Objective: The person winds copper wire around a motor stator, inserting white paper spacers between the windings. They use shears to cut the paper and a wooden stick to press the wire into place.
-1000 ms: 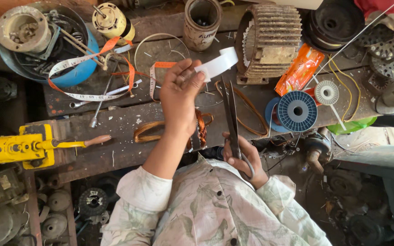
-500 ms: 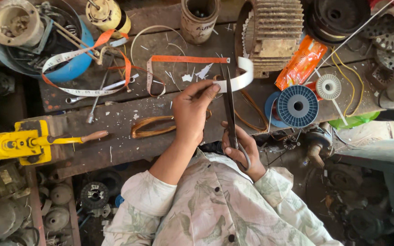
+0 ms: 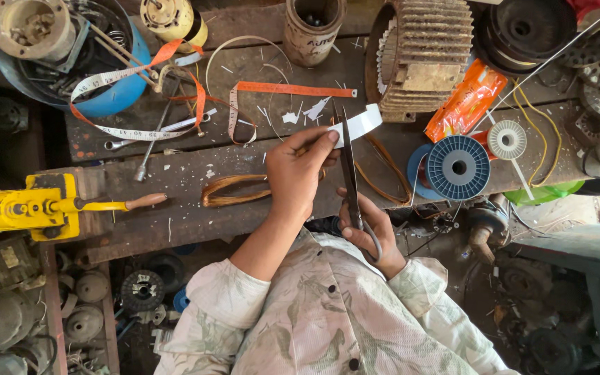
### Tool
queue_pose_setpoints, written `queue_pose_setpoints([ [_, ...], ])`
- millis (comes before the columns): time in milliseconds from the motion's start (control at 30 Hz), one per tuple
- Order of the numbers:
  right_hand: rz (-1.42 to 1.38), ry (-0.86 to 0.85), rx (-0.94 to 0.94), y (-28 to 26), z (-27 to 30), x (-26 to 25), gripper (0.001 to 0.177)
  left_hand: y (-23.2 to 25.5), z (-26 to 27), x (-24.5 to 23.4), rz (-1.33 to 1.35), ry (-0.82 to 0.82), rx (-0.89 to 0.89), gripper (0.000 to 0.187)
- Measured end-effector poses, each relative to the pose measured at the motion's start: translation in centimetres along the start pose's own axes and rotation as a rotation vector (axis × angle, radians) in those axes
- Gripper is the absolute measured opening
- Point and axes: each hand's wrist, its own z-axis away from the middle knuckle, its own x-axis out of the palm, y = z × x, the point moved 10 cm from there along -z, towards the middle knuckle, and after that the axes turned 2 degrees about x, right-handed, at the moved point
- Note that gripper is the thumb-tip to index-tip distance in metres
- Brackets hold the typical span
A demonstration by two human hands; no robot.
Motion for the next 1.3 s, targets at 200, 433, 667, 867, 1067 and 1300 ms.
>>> queue_pose_setpoints([
  [200,-0.045,0.003,0.028,0.4,0.0,-0.1,0.074,-0.1,-0.1,-0.4,-0.036,0.053,0.072,0.021],
  [433,-0.054,0.024,0.079,1.3,-0.1,-0.6,0.072,0.6,-0.5,-0.1,-0.074,0.030,0.204,0.020],
  [667,0.009,0.030,0.077,1.2,-0.1,-1.1,0.071,-0.4,-1.2,0.8,0.127,-0.101,0.237,0.007],
  [867,-0.029,0.028,0.061,1.5,-0.2,-1.1,0.069,-2.5,-2.9,1.2,0.244,-0.200,0.206,0.009],
  [1067,0.098,0.027,0.074,1.6,1.7,-2.8,0.067,-2.8,-7.4,-0.5,0.442,-0.108,0.078,0.014],
  [1300,-0.019,0.439,-0.019,1.9,7.0,-9.1,0.068,-0.3,-15.2,-1.8,0.024,-0.213,0.355,0.011],
])
